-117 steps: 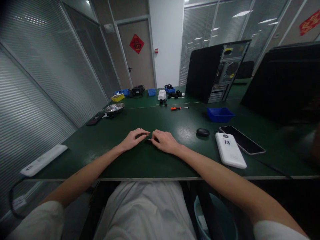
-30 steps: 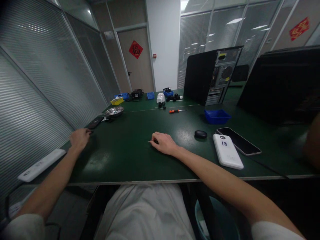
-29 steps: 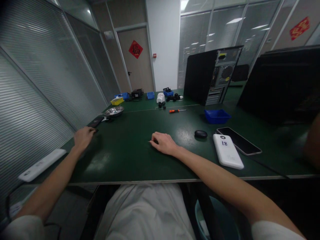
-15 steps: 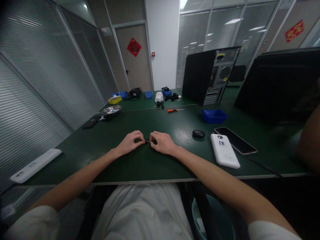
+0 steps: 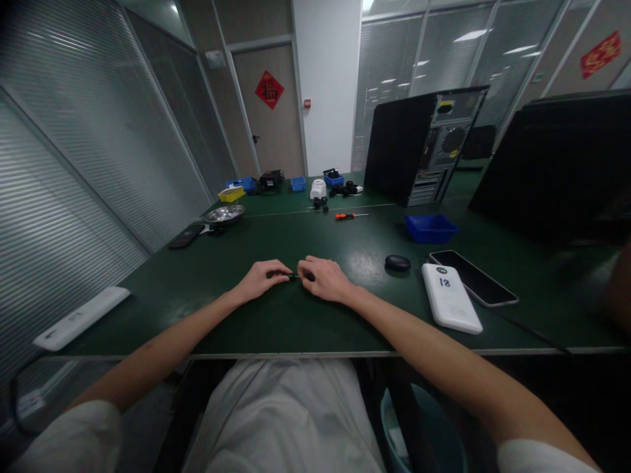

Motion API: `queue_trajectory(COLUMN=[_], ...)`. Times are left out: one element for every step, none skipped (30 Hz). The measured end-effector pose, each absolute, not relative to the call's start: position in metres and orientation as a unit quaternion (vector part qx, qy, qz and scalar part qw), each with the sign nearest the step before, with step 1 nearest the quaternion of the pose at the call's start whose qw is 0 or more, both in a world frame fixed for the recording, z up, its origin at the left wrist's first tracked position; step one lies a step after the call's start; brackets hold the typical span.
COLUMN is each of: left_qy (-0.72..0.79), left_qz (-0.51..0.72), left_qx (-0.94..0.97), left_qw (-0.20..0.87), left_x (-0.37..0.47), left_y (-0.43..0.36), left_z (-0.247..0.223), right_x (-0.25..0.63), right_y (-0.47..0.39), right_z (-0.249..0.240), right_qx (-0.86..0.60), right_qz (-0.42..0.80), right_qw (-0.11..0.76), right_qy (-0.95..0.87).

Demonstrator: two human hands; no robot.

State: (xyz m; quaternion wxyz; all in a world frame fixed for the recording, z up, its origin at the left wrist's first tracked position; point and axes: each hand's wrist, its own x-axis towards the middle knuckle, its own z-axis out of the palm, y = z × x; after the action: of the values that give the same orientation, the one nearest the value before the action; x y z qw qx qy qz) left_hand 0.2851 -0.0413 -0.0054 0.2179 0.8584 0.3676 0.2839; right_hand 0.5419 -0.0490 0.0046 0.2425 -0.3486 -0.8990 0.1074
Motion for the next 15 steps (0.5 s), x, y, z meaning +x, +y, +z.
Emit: queue_trajectory(left_qy=[0.364,0.363,0.362,0.361,0.361,0.361,0.36,0.36,0.359,0.359,0.36,0.361,0.364,0.366,0.368], left_qz=[0.284,0.285,0.286,0.288,0.29,0.291,0.292,0.294,0.296,0.3,0.303,0.307,0.31,0.314,0.318], left_qx=[0.86,0.86,0.859,0.858,0.857,0.856,0.855,0.853,0.851,0.848,0.845,0.841,0.835,0.829,0.822], left_qw=[0.218,0.22,0.221,0.223,0.225,0.228,0.232,0.237,0.243,0.249,0.255,0.262,0.271,0.282,0.295], left_x=[0.2848,0.2847,0.2846,0.2845,0.2845,0.2845,0.2845,0.2844,0.2842,0.284,0.2837,0.2834,0.2832,0.283,0.2829], left_y=[-0.0409,-0.0406,-0.0405,-0.0406,-0.0408,-0.0412,-0.0417,-0.0422,-0.0426,-0.043,-0.0433,-0.0434,-0.0435,-0.0435,-0.0435], left_z=[-0.0056,-0.0056,-0.0054,-0.005,-0.0045,-0.0039,-0.0033,-0.0029,-0.0027,-0.0027,-0.0031,-0.0037,-0.0045,-0.0054,-0.0061], right_x=[0.542,0.542,0.5421,0.5422,0.5423,0.5423,0.5424,0.5425,0.5425,0.5425,0.5425,0.5424,0.5422,0.542,0.5417], right_y=[-0.0496,-0.0502,-0.0507,-0.0512,-0.0516,-0.0518,-0.0519,-0.0519,-0.0518,-0.0516,-0.0514,-0.0511,-0.0509,-0.0506,-0.0505], right_z=[0.0052,0.0058,0.0063,0.0067,0.0071,0.0073,0.0074,0.0074,0.0073,0.0071,0.0068,0.0064,0.0061,0.0058,0.0057], right_qx=[-0.347,-0.345,-0.344,-0.343,-0.342,-0.341,-0.34,-0.338,-0.336,-0.334,-0.332,-0.331,-0.331,-0.331,-0.33], right_qz=[0.11,0.112,0.114,0.116,0.118,0.121,0.123,0.126,0.129,0.132,0.136,0.14,0.144,0.149,0.154], right_qw=[0.244,0.245,0.246,0.247,0.248,0.249,0.251,0.254,0.258,0.261,0.265,0.27,0.275,0.28,0.286], right_qy=[-0.899,-0.899,-0.899,-0.899,-0.898,-0.898,-0.898,-0.897,-0.897,-0.896,-0.895,-0.893,-0.891,-0.889,-0.886])
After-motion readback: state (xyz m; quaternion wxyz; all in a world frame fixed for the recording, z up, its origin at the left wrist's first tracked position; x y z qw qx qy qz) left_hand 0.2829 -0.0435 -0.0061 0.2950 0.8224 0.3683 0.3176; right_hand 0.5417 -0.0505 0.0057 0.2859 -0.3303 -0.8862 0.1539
